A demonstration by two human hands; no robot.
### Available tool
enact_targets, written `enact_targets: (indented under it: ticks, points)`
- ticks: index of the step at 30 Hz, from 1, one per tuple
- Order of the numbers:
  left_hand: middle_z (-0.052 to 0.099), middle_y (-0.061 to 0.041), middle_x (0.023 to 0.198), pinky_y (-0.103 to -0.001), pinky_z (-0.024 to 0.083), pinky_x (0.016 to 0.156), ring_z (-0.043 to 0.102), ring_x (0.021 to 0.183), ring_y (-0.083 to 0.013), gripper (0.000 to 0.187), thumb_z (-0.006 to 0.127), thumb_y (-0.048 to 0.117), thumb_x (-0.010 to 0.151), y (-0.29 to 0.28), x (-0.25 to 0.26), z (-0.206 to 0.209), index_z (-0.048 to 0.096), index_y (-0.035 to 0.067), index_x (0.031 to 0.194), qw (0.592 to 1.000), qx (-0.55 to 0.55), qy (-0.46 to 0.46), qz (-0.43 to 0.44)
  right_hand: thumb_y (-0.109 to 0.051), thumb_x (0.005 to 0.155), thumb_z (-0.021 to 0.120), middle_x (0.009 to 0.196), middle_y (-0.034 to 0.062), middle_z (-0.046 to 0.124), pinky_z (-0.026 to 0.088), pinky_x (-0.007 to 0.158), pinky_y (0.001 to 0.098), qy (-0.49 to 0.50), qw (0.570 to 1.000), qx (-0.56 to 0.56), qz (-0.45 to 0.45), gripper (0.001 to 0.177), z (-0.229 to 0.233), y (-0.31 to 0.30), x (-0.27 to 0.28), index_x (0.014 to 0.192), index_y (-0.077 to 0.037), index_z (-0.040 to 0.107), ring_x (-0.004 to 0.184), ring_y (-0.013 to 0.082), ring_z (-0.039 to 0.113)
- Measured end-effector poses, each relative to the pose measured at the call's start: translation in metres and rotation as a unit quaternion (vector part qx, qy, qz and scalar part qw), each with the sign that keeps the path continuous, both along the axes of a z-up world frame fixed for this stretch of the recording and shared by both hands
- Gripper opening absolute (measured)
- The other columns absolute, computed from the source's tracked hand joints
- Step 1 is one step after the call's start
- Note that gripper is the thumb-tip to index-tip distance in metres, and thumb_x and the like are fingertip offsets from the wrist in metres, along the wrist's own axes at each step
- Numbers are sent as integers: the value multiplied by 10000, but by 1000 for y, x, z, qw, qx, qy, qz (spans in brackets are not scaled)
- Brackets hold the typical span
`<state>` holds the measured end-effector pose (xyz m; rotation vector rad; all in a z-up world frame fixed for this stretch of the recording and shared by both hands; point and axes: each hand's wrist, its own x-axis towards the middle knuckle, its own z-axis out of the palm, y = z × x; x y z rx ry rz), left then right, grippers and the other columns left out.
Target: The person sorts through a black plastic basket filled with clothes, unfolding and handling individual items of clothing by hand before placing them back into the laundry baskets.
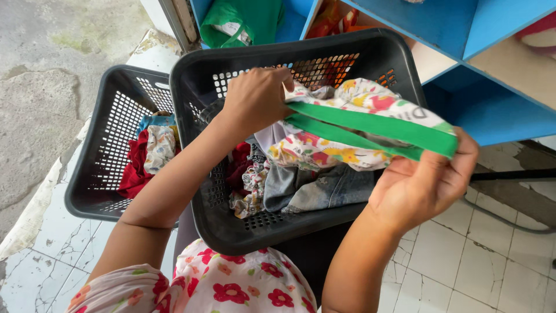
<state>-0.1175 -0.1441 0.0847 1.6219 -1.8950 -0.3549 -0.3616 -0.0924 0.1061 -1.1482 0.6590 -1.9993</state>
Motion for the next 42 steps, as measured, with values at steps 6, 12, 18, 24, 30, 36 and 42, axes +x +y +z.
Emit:
enact_targets:
  ticks: [6,12,18,24,30,36,42]
  points:
    - [786,-104,1114,-263,617,870,766,998,-159,285,728,-11,892,-14,16,8,725,-24,1176,838,29,478,-260,-124,1101,666,1072,56,557,498,886,299,50,988,-79,-124,186,3,7,-1,1220,-45,548,1007,160,586]
    - [752,-159,959,-224,517,629,695,750,-140,205,698,14,946,-25,17,-34,735,-94,1116,709,202,641,-215,-190,1084,717,1281,120,608,447,1066,387,508,844,12,-172,343,-19,-3,11,1371,-80,564,1196,284,558]
    - [714,-78,956,-259,564,729,687,818,-128,109,704,14,974,-15,19,-87,620,-15,1036,773,228,557,-200,-176,840,812,1372,177,579,419,1101,428,520,853,-1,38,603,-56,-11,35,1342,6,533,1297,346,540]
    - [709,-72,1060,-280,512,840,655,982,-121,271,724,5,919,-7,26,-85,583,9,1151,775,242,558,-172,-106,1067,638,1112,98,747,558,955,319,466,874,139,-21,88,-102,-31,30,1140,-58,645,1036,225,735]
    - [733,-85,1082,-327,599,920,724,986,-178,424,695,57,844,13,20,-73,592,-4,1252,618,361,689,-115,-80,1100,562,1053,116,674,513,920,324,151,953,247,86,89,-115,-51,9,1146,-13,600,983,184,634]
    - [707,-120,1096,-399,572,715,692,919,-215,475,704,150,931,25,11,-82,549,57,1370,856,356,357,-110,-57,1055,544,1058,92,670,531,973,341,-159,904,240,315,147,-83,-41,2,1187,-17,597,1027,192,672]
    - [700,-157,1208,-402,560,1003,687,1088,-257,371,655,187,949,27,21,-96,646,-14,1261,606,349,705,-117,-38,1102,582,1053,42,598,501,937,306,43,974,164,150,83,-66,-35,5,1184,-44,592,990,150,617]
